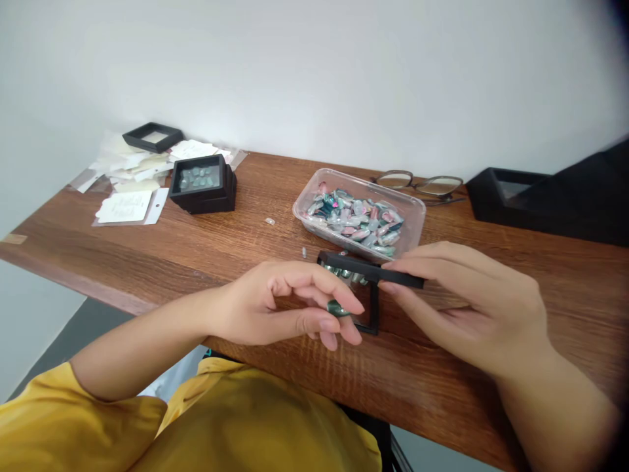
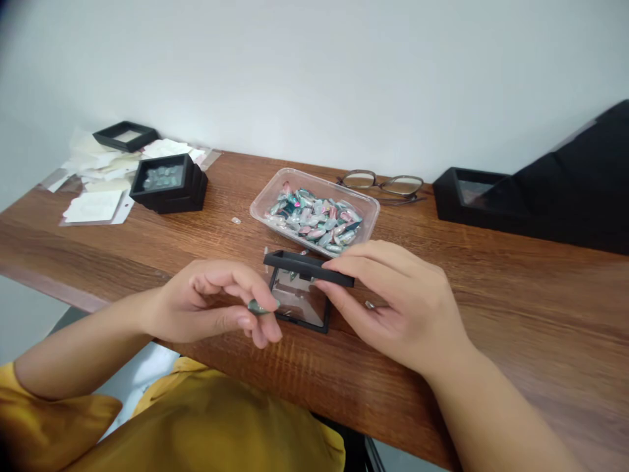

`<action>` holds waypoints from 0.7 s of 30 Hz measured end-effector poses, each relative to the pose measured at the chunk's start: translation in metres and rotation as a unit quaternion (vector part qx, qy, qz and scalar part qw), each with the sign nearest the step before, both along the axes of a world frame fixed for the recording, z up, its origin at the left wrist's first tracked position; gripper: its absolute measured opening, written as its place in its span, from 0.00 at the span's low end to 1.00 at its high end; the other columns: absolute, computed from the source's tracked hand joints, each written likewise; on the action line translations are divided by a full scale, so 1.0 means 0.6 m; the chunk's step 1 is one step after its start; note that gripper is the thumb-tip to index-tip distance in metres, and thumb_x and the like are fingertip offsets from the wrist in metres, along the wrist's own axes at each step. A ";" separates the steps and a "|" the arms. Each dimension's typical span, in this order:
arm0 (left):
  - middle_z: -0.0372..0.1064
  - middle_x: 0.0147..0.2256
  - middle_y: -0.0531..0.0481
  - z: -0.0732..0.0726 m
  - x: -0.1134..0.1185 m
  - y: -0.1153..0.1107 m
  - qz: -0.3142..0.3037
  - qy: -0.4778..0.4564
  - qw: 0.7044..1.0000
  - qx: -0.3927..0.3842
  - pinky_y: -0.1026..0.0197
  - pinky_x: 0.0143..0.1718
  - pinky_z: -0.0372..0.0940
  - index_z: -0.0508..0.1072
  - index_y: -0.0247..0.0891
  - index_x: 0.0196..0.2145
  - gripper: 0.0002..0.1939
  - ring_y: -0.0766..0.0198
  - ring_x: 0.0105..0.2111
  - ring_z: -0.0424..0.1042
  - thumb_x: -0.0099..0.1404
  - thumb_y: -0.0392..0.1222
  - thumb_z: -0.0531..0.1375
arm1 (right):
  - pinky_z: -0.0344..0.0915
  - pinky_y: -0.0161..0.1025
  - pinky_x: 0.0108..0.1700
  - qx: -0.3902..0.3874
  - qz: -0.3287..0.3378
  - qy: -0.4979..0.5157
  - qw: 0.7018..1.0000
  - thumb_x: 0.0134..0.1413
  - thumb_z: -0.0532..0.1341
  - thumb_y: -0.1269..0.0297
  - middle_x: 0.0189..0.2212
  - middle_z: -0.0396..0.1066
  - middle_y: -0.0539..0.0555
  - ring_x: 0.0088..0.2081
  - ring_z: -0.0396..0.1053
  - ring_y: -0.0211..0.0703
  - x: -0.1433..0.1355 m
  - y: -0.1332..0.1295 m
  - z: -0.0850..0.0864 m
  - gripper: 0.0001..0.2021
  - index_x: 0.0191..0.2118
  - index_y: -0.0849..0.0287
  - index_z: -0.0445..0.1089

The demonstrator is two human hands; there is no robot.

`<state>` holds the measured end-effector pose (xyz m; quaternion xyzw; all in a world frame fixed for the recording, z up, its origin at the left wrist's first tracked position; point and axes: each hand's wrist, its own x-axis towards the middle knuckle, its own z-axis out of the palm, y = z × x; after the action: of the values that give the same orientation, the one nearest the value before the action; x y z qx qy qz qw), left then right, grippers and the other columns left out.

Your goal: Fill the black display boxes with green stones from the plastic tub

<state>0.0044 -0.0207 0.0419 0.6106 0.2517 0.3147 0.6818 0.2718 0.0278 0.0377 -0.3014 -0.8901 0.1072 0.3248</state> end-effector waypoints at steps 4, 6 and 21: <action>0.81 0.43 0.38 -0.004 0.002 -0.003 -0.005 -0.006 1.000 0.016 0.63 0.42 0.78 0.72 0.34 0.48 0.09 0.62 0.39 0.82 0.71 0.36 0.60 | 0.70 0.43 0.43 0.004 -0.006 -0.004 1.000 0.58 0.66 0.71 0.38 0.76 0.52 0.39 0.74 0.44 0.002 0.001 -0.001 0.10 0.44 0.50 0.72; 0.82 0.40 0.41 -0.005 0.003 -0.003 0.023 0.017 0.998 0.052 0.66 0.39 0.78 0.74 0.33 0.46 0.08 0.64 0.36 0.83 0.69 0.34 0.62 | 0.70 0.43 0.42 0.008 -0.007 -0.002 1.000 0.58 0.66 0.70 0.38 0.76 0.52 0.39 0.75 0.44 0.004 0.002 -0.003 0.10 0.44 0.50 0.72; 0.79 0.37 0.56 -0.046 -0.012 0.031 0.076 0.332 0.765 0.547 0.66 0.32 0.64 0.81 0.46 0.41 0.09 0.70 0.35 0.77 0.72 0.43 0.60 | 0.71 0.42 0.38 0.049 -0.002 -0.014 0.999 0.58 0.67 0.67 0.38 0.78 0.52 0.38 0.77 0.45 0.010 0.003 -0.009 0.08 0.44 0.53 0.73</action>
<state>-0.0029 -0.0021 0.0141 0.9251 0.2934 0.2275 0.0801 0.2778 0.0296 0.0321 -0.2884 -0.8982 0.0580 0.3266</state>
